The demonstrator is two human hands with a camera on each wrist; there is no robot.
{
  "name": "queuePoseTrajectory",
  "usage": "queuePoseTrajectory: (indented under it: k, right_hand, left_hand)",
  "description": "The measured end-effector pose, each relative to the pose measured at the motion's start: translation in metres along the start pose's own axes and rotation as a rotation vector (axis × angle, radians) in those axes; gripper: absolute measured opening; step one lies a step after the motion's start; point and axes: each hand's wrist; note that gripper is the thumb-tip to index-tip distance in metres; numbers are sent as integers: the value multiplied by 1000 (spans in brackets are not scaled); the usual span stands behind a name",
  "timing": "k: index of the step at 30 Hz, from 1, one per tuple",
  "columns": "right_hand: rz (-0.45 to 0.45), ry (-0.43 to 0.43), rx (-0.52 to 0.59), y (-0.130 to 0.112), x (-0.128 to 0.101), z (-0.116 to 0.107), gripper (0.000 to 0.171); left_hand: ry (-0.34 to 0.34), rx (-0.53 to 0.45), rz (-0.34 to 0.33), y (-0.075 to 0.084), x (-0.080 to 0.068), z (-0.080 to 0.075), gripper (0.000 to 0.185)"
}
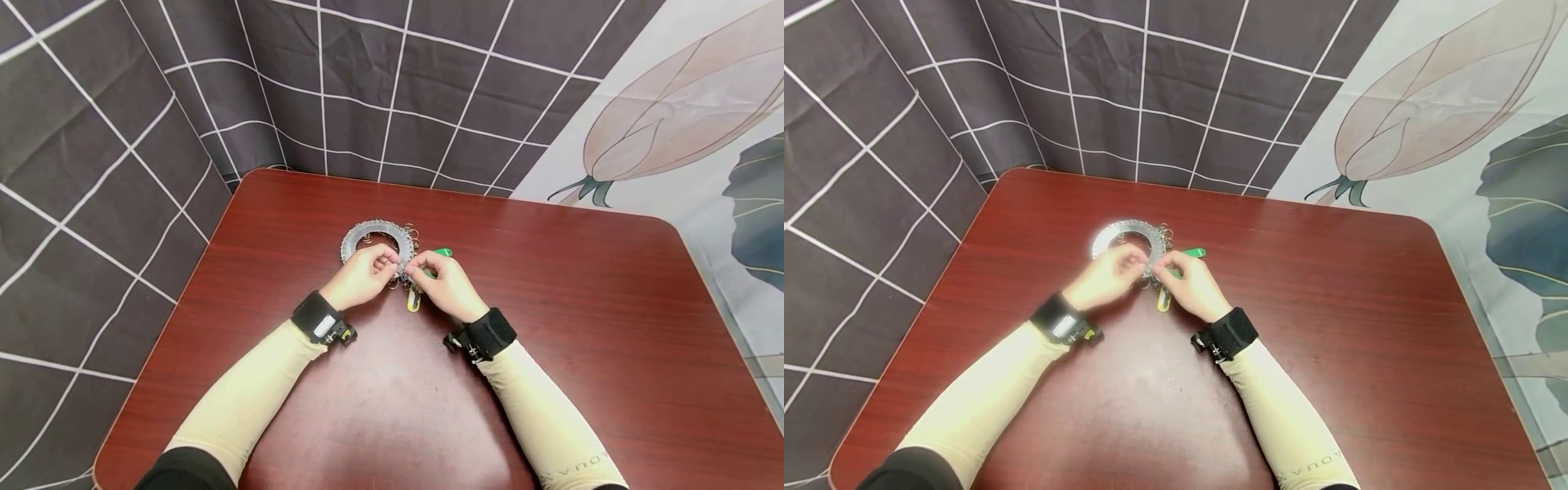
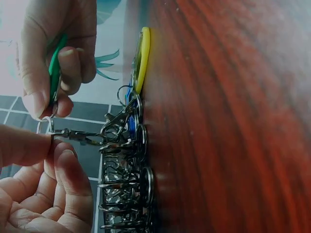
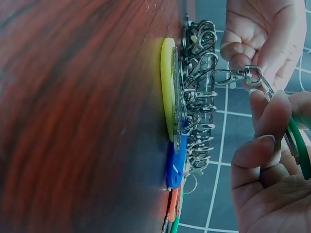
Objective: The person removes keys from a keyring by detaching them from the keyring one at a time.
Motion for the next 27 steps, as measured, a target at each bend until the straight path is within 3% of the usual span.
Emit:
queuePoseTrajectory:
  k: [15, 27]
  right_hand:
    - [3, -7, 55, 2, 1, 2, 7]
    - [-18, 10, 65, 0, 1, 2, 7]
  left_hand:
    - [-43, -14, -25, 2, 1, -2, 6]
    - [-8, 25, -11, 5, 0, -1, 8]
Point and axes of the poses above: each hand's wrist, its own x-axis towards the middle knuckle, its own z-axis out of the palm, y = z × x, and after that the axes turned 9 degrees about x, right-handed
